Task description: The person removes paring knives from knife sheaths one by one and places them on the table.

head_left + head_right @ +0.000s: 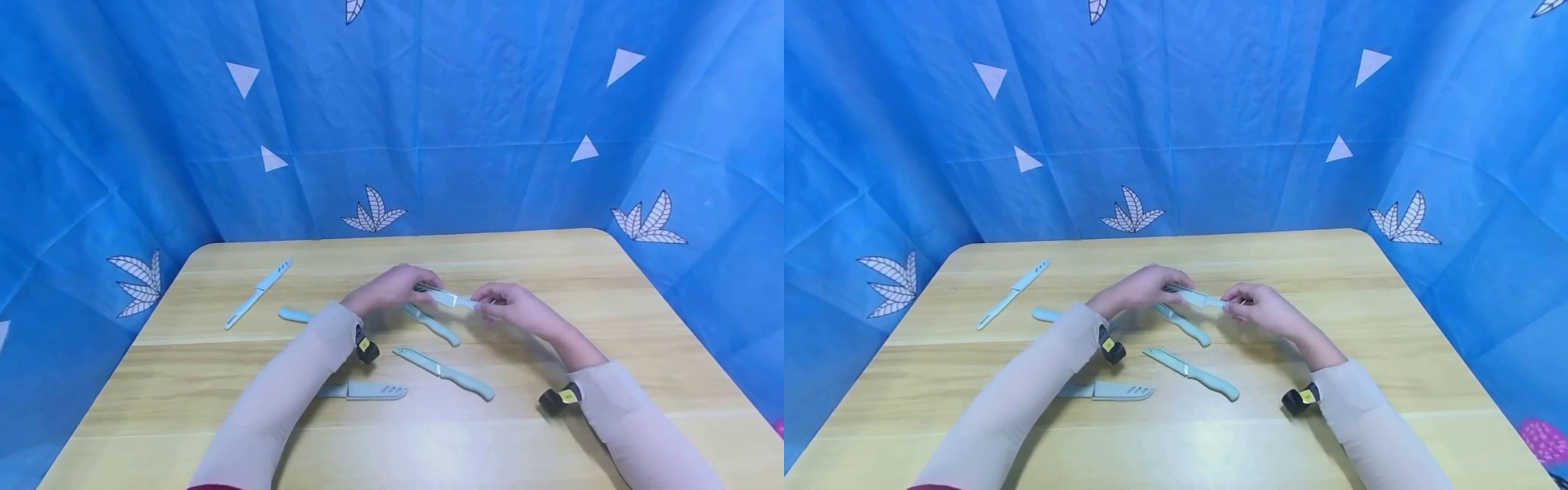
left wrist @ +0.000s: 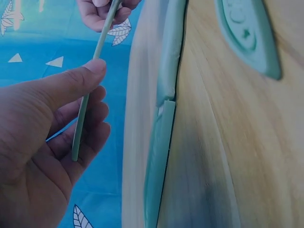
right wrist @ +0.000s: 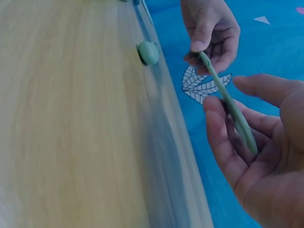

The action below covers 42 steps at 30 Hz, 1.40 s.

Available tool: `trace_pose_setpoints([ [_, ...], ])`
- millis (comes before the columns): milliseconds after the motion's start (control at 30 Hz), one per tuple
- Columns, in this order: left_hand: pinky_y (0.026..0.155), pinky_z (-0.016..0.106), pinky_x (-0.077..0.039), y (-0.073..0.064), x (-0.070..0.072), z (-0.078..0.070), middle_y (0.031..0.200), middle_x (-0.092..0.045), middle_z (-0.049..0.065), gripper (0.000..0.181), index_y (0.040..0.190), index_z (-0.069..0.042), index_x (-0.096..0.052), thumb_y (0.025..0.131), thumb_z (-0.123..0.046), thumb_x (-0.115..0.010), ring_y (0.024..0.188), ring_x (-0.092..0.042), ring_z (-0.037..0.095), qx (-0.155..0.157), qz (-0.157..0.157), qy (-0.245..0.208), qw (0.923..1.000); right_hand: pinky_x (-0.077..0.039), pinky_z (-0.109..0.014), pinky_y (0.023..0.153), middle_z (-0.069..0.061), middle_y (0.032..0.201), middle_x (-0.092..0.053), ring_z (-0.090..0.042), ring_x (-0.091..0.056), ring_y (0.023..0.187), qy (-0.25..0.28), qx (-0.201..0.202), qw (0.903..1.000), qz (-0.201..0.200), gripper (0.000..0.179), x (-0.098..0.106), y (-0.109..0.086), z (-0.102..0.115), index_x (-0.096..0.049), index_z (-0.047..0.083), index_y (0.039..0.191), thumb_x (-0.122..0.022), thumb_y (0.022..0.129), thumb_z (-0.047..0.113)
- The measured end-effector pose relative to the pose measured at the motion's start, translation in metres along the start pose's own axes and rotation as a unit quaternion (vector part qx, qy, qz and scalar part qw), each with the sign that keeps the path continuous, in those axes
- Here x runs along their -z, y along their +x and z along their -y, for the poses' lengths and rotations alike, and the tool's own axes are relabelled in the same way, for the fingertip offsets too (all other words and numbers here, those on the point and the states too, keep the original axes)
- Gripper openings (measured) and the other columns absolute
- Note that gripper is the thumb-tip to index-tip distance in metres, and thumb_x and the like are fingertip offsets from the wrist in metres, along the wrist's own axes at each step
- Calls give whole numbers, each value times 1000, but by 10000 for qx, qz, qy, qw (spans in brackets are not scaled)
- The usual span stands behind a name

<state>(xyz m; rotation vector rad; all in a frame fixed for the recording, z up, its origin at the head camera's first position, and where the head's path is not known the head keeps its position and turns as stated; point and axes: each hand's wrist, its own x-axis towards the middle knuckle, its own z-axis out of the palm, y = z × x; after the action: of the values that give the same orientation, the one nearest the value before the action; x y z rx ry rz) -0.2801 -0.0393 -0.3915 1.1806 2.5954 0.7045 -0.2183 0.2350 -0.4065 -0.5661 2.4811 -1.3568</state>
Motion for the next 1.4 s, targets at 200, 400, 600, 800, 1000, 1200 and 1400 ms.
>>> trace_pose_setpoints([
  [200, 94, 23, -48, -8, 4, -2, 117, -68, -4, 33, 122, -14, -67, 92, -27, -71, 106, -60, 9, -43, -13, 93, 9999, -54, -41, 76, -19, 94, -66, -30, -62, 81, 545, -243, 9976, 356, 31, 1, 1, 5, -64, 6, 118, -60, 99, 30],
  [400, 90, 23, -49, -12, 2, -7, 113, -69, -4, 31, 120, -13, -68, 91, -25, -72, 100, -61, 8, -242, -13, 25, 9997, -57, -43, 77, -22, 95, -66, -32, -64, 82, 1117, -292, 9910, 680, 35, 1, -2, 6, -64, 4, 121, -56, 101, 31],
  [600, 88, 22, -50, -17, 2, -11, 113, -68, -4, 31, 119, -13, -69, 91, -24, -72, 100, -60, 8, -288, -24, -20, 9996, -60, -41, 80, -25, 106, -67, -26, -67, 83, 1814, -423, 9736, 1320, 41, -2, -3, 6, -56, -8, 129, -50, 104, 23],
  [800, 92, 23, -50, -26, 0, -13, 114, -68, -5, 30, 118, -15, -69, 90, -25, -72, 103, -61, 8, -254, 0, 100, 9996, -60, -36, 75, -24, 111, -66, -24, -66, 83, 1973, -515, 9645, 1677, 42, -8, -2, 7, -57, -5, 130, -49, 104, 27],
  [1000, 99, 27, -48, -33, -1, -15, 119, -67, -3, 31, 120, -15, -68, 91, -25, -71, 110, -60, 12, -319, 46, 190, 9993, -60, -39, 75, -26, 114, -65, -29, -68, 85, 2239, -741, 9541, 1845, 42, -16, -1, 6, -57, -2, 131, -50, 103, 29],
  [1200, 97, 26, -49, -38, -1, -16, 118, -67, -4, 30, 120, -15, -68, 91, -25, -71, 108, -60, 10, -361, -12, 206, 9991, -60, -35, 75, -27, 110, -66, -27, -68, 85, 2617, -795, 9417, 1959, 42, -24, 0, 6, -58, -6, 125, -50, 103, 29],
  [1400, 98, 25, -48, -43, 1, -17, 118, -68, -3, 31, 120, -15, -68, 90, -26, -72, 109, -61, 10, -396, -130, 240, 9988, -60, -30, 72, -22, 105, -67, -22, -67, 81, 2916, -637, 9326, 2031, 37, -27, 0, 9, -57, -8, 122, -50, 103, 23],
])
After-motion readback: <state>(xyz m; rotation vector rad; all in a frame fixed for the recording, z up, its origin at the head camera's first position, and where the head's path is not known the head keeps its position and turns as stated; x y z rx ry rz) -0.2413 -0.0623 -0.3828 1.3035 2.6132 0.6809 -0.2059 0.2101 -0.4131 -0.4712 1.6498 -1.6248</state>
